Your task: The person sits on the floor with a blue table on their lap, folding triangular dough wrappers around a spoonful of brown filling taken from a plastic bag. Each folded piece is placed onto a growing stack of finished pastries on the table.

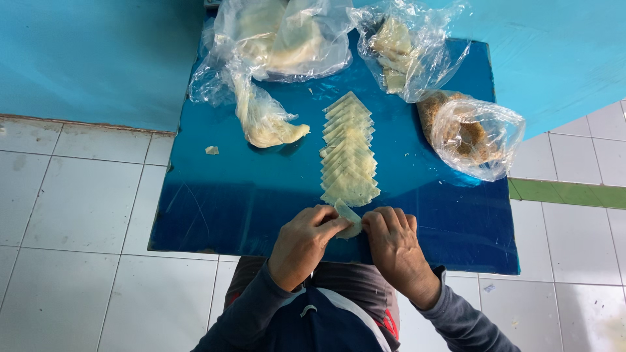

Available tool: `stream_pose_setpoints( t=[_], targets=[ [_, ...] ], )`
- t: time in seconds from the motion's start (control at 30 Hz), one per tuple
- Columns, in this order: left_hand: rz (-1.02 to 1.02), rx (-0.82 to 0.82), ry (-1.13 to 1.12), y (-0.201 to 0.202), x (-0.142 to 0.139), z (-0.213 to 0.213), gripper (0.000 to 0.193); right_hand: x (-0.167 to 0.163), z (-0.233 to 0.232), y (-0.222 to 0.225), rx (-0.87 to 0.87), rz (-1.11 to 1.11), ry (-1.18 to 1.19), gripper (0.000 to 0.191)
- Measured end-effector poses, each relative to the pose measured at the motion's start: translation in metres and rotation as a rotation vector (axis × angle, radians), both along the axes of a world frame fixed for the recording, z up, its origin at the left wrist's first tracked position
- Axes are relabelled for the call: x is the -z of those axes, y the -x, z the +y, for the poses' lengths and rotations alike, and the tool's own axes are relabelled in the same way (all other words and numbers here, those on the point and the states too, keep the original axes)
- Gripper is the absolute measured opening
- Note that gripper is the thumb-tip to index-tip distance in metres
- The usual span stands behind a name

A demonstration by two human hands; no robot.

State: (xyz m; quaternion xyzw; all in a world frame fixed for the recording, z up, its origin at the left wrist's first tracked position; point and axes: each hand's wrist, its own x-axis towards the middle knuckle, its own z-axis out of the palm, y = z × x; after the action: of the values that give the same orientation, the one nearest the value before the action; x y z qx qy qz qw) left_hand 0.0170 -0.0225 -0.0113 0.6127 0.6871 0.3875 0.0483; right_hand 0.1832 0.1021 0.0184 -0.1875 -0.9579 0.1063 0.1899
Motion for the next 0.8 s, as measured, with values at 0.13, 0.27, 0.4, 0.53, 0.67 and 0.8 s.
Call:
stream_pose_setpoints(
  t=[0.13, 0.27, 0.4, 0.53, 0.67, 0.8],
  targets=[
    [-0.012, 0.017, -0.021, 0.000, -0.001, 0.001, 0.032, 0.000, 0.000, 0.000, 0.003, 0.028, 0.079, 0.007],
    [-0.043, 0.014, -0.006, 0.001, -0.005, -0.001, 0.032, -0.002, -0.002, -0.001, -0.006, 0.092, 0.235, 0.014],
    [-0.097, 0.009, -0.076, 0.003, -0.008, -0.001, 0.031, -0.004, -0.004, 0.003, 0.013, 0.134, 0.455, 0.016],
    [-0.134, -0.009, -0.032, 0.004, -0.010, 0.001, 0.025, -0.007, -0.004, 0.010, -0.035, 0.153, 0.370, 0.015],
    [-0.152, -0.002, -0.037, 0.005, -0.010, -0.001, 0.023, -0.008, -0.004, 0.014, -0.093, 0.155, 0.280, 0.020],
    [-0.166, 0.024, -0.058, 0.008, -0.007, -0.003, 0.022, -0.003, -0.004, 0.018, -0.108, 0.150, 0.220, 0.024]
  ],
)
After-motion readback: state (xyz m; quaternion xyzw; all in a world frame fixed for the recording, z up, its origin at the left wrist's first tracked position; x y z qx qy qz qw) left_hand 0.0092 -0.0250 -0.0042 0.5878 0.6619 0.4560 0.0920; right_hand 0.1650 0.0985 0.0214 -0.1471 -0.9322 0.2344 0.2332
